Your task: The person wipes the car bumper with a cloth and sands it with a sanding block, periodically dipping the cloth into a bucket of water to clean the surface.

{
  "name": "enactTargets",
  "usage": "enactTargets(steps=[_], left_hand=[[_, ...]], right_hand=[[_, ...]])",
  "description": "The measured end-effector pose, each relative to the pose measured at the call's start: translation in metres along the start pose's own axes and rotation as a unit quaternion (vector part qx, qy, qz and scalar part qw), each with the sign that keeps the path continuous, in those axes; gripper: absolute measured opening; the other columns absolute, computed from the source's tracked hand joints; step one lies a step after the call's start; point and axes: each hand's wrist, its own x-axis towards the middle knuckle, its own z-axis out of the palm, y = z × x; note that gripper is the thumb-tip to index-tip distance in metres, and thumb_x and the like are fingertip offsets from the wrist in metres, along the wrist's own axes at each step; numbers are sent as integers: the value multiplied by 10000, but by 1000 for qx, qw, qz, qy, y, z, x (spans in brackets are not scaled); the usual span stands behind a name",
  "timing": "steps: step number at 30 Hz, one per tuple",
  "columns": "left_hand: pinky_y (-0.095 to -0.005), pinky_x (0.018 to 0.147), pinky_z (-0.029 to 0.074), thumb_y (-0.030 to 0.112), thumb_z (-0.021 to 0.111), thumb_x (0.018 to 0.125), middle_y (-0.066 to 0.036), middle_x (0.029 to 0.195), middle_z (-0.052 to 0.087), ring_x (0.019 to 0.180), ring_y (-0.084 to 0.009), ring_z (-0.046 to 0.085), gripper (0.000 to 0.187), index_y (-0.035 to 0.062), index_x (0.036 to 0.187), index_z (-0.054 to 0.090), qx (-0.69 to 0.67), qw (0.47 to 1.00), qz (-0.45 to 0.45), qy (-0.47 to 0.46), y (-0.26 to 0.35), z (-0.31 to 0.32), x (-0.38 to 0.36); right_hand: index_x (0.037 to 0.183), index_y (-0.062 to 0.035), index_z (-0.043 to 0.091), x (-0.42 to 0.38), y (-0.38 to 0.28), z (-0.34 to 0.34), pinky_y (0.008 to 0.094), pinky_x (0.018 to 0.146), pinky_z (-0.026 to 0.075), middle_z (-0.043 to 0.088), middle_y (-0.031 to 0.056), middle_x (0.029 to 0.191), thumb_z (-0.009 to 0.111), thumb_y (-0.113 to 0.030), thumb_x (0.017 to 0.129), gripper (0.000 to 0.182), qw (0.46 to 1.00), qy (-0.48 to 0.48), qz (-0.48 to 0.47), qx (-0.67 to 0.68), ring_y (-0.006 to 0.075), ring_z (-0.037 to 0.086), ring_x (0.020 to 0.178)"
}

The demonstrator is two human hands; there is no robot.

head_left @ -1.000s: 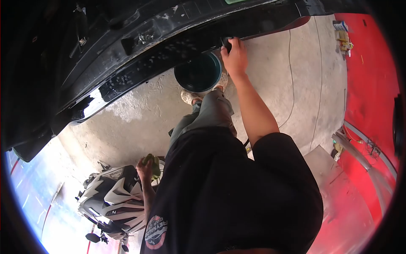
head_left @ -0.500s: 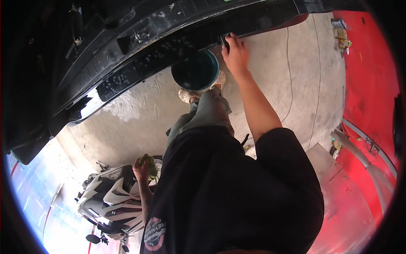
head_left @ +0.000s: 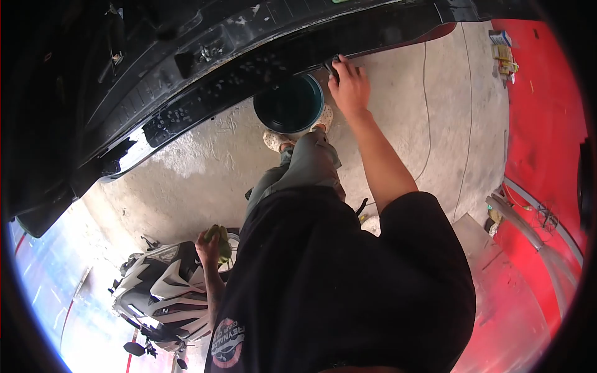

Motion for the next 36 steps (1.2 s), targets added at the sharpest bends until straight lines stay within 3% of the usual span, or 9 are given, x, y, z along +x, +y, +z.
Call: enactTargets(steps=[12,15,21,27,30,31,34,36], left_hand=[[-399,799,562,299,759,819,-178,934,761,867,-290,743,380,25,1082,750,-22,1000,14,-5,3,2,1],[-395,791,564,293,760,817,-175,930,761,859,-284,742,378,21,1079,750,-19,1000,14,-11,5,1,-1],[-389,787,565,274,762,821,-169,933,762,861,-273,740,368,16,1083,749,-24,1000,1,-4,3,5,-5],[-387,799,567,264,763,820,-163,947,764,875,-269,741,365,17,1087,748,-20,1000,-1,1,-9,8,-9],[-385,815,568,263,768,814,-162,957,765,890,-265,744,369,19,1090,749,-31,999,-10,-3,-7,10,-10],[-384,819,567,262,768,813,-162,959,766,894,-263,744,370,18,1090,749,-32,999,-15,-2,-5,11,-12],[-381,826,568,261,769,813,-162,961,767,899,-258,745,370,18,1090,750,-36,999,-24,-1,-5,11,-15],[-380,821,569,262,769,815,-161,956,768,892,-257,747,366,21,1090,751,-41,999,-17,-5,-11,13,-10]], right_hand=[[1150,-150,664,16,-11,-11,428,848,544,673,26,1339,762,-149,793,370,999,-2,23,-27,343,641,993],[1161,-187,653,15,-11,3,455,788,541,651,-5,1354,745,-202,809,363,999,12,43,-29,324,633,997],[1149,-169,644,8,-10,0,472,804,546,648,3,1355,732,-210,824,339,999,5,24,-28,331,636,1015],[1147,-158,645,5,-16,4,475,813,546,673,42,1275,748,-213,802,364,999,14,38,-8,345,638,990],[1107,-147,644,-27,-23,-7,474,814,547,690,71,1213,751,-218,795,338,997,-65,27,11,355,642,952],[1291,-171,608,-32,-22,-11,473,855,553,694,102,1188,756,-228,780,534,991,-120,53,21,375,651,967],[1580,-230,349,-23,-26,-24,462,925,554,689,123,1209,765,-253,794,890,968,-207,142,-3,388,659,1047],[1634,-278,104,3,-29,-38,451,971,545,687,128,1242,763,-297,824,1045,938,-301,172,-20,383,653,1119]])
